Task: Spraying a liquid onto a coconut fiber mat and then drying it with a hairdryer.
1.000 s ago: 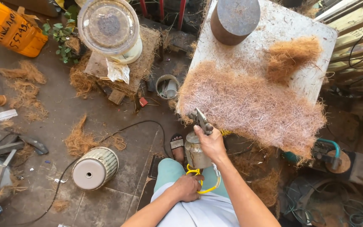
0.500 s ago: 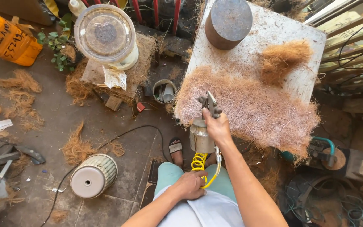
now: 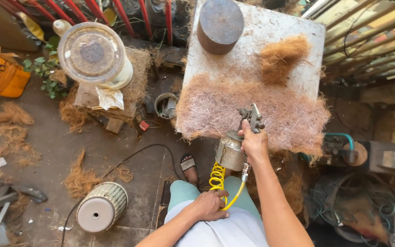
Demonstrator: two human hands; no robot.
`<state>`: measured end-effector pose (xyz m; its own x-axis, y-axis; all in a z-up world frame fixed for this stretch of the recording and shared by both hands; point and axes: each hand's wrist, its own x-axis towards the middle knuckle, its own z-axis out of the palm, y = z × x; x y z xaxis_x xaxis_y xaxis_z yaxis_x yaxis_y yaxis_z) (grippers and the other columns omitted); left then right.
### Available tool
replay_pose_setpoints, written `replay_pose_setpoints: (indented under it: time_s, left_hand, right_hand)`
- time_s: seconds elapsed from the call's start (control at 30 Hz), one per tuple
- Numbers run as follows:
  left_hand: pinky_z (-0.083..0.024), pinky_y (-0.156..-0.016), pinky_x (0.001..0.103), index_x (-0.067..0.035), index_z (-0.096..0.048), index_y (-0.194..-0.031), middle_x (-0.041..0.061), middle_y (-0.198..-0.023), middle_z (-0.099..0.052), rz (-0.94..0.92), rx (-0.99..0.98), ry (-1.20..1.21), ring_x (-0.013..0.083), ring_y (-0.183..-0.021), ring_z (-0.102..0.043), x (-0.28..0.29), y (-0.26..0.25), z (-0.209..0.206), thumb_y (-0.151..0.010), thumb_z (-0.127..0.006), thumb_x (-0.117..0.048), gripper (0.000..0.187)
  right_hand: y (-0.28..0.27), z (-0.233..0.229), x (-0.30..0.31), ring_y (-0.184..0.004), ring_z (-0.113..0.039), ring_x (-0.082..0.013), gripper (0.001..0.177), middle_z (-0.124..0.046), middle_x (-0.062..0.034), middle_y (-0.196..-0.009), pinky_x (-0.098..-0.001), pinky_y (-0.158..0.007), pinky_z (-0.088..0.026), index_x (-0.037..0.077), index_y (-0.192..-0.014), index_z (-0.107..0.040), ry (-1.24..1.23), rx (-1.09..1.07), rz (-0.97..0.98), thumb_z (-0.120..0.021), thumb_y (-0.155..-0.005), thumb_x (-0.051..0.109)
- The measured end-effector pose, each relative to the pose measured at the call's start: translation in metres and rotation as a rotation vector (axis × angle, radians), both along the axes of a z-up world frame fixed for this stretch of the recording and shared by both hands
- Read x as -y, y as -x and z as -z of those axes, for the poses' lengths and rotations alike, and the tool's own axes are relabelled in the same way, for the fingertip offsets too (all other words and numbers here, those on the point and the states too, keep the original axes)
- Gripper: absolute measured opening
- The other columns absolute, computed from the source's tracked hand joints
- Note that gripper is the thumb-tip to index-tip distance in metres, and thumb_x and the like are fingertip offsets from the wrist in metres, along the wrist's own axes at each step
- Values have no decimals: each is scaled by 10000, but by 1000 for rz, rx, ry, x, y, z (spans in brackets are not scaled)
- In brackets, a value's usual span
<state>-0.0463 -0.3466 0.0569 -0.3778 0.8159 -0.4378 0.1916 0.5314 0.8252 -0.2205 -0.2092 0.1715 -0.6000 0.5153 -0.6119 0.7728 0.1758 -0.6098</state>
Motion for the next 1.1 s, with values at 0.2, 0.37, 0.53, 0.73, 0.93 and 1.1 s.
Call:
replay_pose_setpoints:
  time_s: [0.2, 0.37, 0.53, 0.73, 0.93, 1.1]
  left_hand:
    - [-477, -776, 543, -164, -761, -1004, -6, -1496, -467, 125, -20, 51, 378, -1098, -585, -16, -9, 21, -849, -540, -541, 463]
    - [-460, -836, 521, -211, -754, -1054, -22, -1547, -413, 276, 30, 144, 333, -1223, -520, -27, -12, 28, -866, -493, -568, 481]
    - [-444, -902, 524, -251, -725, -1119, -40, -1583, -375, 342, 82, 200, 298, -1306, -469, -38, -13, 37, -864, -484, -575, 477]
    - [-407, -1018, 455, -289, -673, -1229, 49, -1458, -528, 390, 103, 199, 158, -1479, -314, -47, -7, 37, -849, -515, -556, 491]
    - [-385, -1052, 409, -187, -648, -1253, 162, -1514, -423, 178, 80, 158, 270, -1354, -470, -49, 5, 58, -814, -617, -481, 529]
    - [-468, -827, 424, -99, -651, -1063, 46, -1118, -636, -95, 46, 13, 281, -1033, -623, -64, 32, 36, -872, -658, -290, 270]
  right_hand:
    - [-44, 25, -37, -376, -440, -167, 477, -477, -67, -456, -319, -393, -369, 41, -760, -697, -3, -53, 17, -619, -938, 476]
    - [-73, 15, -32, -899, -717, -212, 369, -761, -58, -965, -378, -776, -551, 133, -921, -683, -10, 140, -211, -570, -933, 485]
    - [-110, 47, -53, -716, -557, -148, 422, -625, 1, -720, -345, -665, -426, 157, -894, -669, -65, -1, -335, -595, -853, 571]
    - [-130, 44, -93, -629, -545, -172, 525, -584, -12, -688, -335, -558, -373, 156, -813, -579, -152, 55, -147, -558, -814, 680]
    - [-132, 28, -167, -733, -625, -276, 458, -661, -119, -769, -436, -643, -458, 75, -784, -629, -279, 116, 99, -601, -943, 503]
    - [-120, -1, -212, -951, -656, -332, 579, -712, -158, -997, -433, -766, -468, 178, -1244, -670, -291, 91, -173, -552, -851, 586]
